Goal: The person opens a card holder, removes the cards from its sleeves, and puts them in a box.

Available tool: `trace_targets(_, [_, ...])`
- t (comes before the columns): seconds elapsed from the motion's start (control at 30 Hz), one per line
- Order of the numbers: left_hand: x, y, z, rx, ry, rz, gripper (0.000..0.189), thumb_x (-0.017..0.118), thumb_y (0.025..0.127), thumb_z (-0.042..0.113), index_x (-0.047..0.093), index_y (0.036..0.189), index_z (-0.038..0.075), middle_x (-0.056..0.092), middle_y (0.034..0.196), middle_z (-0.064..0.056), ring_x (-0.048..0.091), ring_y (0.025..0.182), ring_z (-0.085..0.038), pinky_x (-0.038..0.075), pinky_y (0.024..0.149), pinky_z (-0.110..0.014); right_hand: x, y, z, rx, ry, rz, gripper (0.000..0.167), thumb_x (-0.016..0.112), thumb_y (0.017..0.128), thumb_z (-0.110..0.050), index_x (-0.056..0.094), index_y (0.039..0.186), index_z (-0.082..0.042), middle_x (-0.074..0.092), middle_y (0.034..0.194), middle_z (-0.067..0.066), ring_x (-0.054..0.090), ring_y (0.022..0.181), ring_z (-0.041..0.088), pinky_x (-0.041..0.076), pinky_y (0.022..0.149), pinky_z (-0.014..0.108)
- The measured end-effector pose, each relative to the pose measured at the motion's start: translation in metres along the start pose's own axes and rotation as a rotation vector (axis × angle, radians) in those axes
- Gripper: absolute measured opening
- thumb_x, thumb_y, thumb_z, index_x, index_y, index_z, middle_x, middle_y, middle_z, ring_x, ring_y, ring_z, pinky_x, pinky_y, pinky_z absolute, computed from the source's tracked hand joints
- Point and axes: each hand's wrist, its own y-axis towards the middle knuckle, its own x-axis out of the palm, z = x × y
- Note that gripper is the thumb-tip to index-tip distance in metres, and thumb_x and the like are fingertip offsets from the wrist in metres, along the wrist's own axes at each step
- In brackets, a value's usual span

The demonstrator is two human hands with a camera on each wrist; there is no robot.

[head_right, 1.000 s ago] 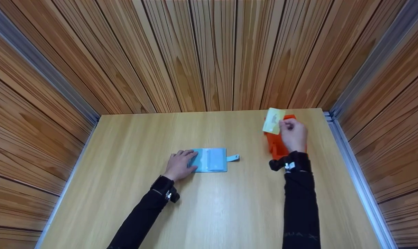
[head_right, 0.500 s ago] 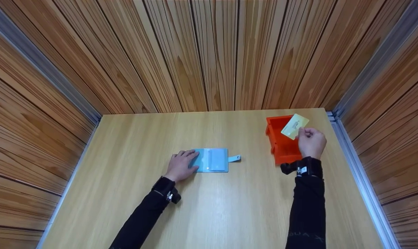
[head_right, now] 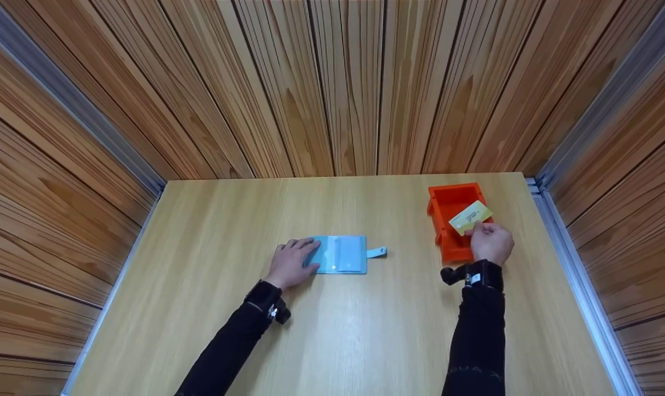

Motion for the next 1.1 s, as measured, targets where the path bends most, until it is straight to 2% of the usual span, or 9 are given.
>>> trace_targets(0.1, [0.0, -0.002, -0.001, 0.002, 0.001, -0.009, 0.059, 0.065, 0.1, 0.045, 0.052, 0.153, 0.025, 0.05, 0.158, -0.001, 0.047, 0.142, -0.027, 0.039, 0.11, -0.053, 0.005, -0.001, 0.006, 0.053, -0.003, -0.019, 0.045, 0.052, 0.107, -0.037, 0.068, 0.133, -0.004, 0.067, 0.066, -0.024, 0.049, 0.104, 0.015, 0.035, 0.083, 0.031])
trace_targets(0.27, [0.001, -0.006, -0.003, -0.012, 0.018, -0.009, 0.059, 0.067, 0.098, 0.045, 0.053, 0.152, 0.025, 0.051, 0.157, 0.0, 0.049, 0.141, -0.027, 0.04, 0.11, -0.053, 0.015, -0.002, 0.014, 0.13, -0.001, -0.061, 0.047, 0.052, 0.107, -0.04, 0.065, 0.137, -0.007, 0.072, 0.071, -0.018, 0.055, 0.107, 0.016, 0.037, 0.091, 0.031])
trace_targets(0.37, [0.001, -0.005, -0.003, -0.004, 0.017, 0.002, 0.058, 0.067, 0.098, 0.045, 0.054, 0.152, 0.025, 0.052, 0.157, 0.0, 0.049, 0.141, -0.027, 0.04, 0.109, -0.052, 0.017, -0.001, 0.015, 0.163, 0.009, -0.055, 0.045, 0.053, 0.107, -0.041, 0.066, 0.135, -0.008, 0.07, 0.068, -0.012, 0.06, 0.098, 0.018, 0.04, 0.091, 0.031])
trace_targets(0.5, [-0.001, -0.003, -0.001, 0.006, 0.009, 0.006, 0.058, 0.066, 0.098, 0.045, 0.053, 0.152, 0.025, 0.051, 0.157, 0.0, 0.048, 0.141, -0.027, 0.039, 0.11, -0.052, 0.016, 0.001, 0.013, 0.192, -0.004, -0.017, 0.043, 0.056, 0.105, -0.037, 0.065, 0.132, -0.006, 0.065, 0.067, -0.006, 0.062, 0.085, 0.02, 0.046, 0.082, 0.028])
trace_targets(0.6, [-0.001, -0.002, 0.001, -0.001, 0.009, -0.003, 0.059, 0.066, 0.098, 0.045, 0.053, 0.152, 0.025, 0.051, 0.158, 0.0, 0.048, 0.142, -0.027, 0.039, 0.11, -0.052, 0.017, 0.001, 0.009, 0.216, -0.055, -0.002, 0.044, 0.06, 0.104, -0.034, 0.061, 0.135, -0.003, 0.067, 0.084, 0.001, 0.063, 0.088, 0.023, 0.049, 0.079, 0.028])
trace_targets(0.7, [0.0, -0.002, 0.002, -0.005, 0.003, -0.007, 0.059, 0.067, 0.098, 0.044, 0.053, 0.152, 0.025, 0.051, 0.158, 0.0, 0.048, 0.142, -0.027, 0.038, 0.11, -0.052, 0.02, -0.001, 0.007, 0.229, -0.103, 0.019, 0.046, 0.062, 0.103, -0.032, 0.058, 0.137, -0.001, 0.065, 0.1, 0.009, 0.062, 0.094, 0.027, 0.052, 0.083, 0.031])
trace_targets(0.87, [0.001, -0.003, 0.003, 0.013, 0.001, 0.002, 0.058, 0.066, 0.098, 0.042, 0.054, 0.152, 0.023, 0.052, 0.157, -0.001, 0.048, 0.141, -0.028, 0.039, 0.109, -0.052, 0.026, -0.004, 0.006, 0.179, -0.176, 0.091, 0.038, 0.062, 0.101, -0.026, 0.062, 0.127, 0.003, 0.063, 0.093, 0.013, 0.058, 0.093, 0.032, 0.048, 0.087, 0.037])
trace_targets(0.93, [0.0, -0.003, 0.003, 0.016, 0.006, -0.002, 0.059, 0.066, 0.099, 0.042, 0.053, 0.153, 0.023, 0.051, 0.157, -0.001, 0.048, 0.141, -0.028, 0.039, 0.11, -0.053, 0.028, -0.006, 0.006, 0.17, -0.178, 0.113, 0.039, 0.063, 0.101, -0.024, 0.062, 0.128, 0.004, 0.065, 0.098, 0.016, 0.058, 0.096, 0.034, 0.047, 0.092, 0.04])
trace_targets(1.1, [0.0, -0.002, 0.004, 0.003, -0.002, -0.023, 0.06, 0.064, 0.1, 0.044, 0.05, 0.154, 0.025, 0.049, 0.159, 0.0, 0.046, 0.144, -0.028, 0.036, 0.113, -0.054, 0.029, -0.01, 0.002, 0.183, -0.129, 0.118, 0.051, 0.062, 0.102, -0.02, 0.052, 0.145, 0.005, 0.061, 0.135, 0.022, 0.056, 0.112, 0.038, 0.043, 0.113, 0.046])
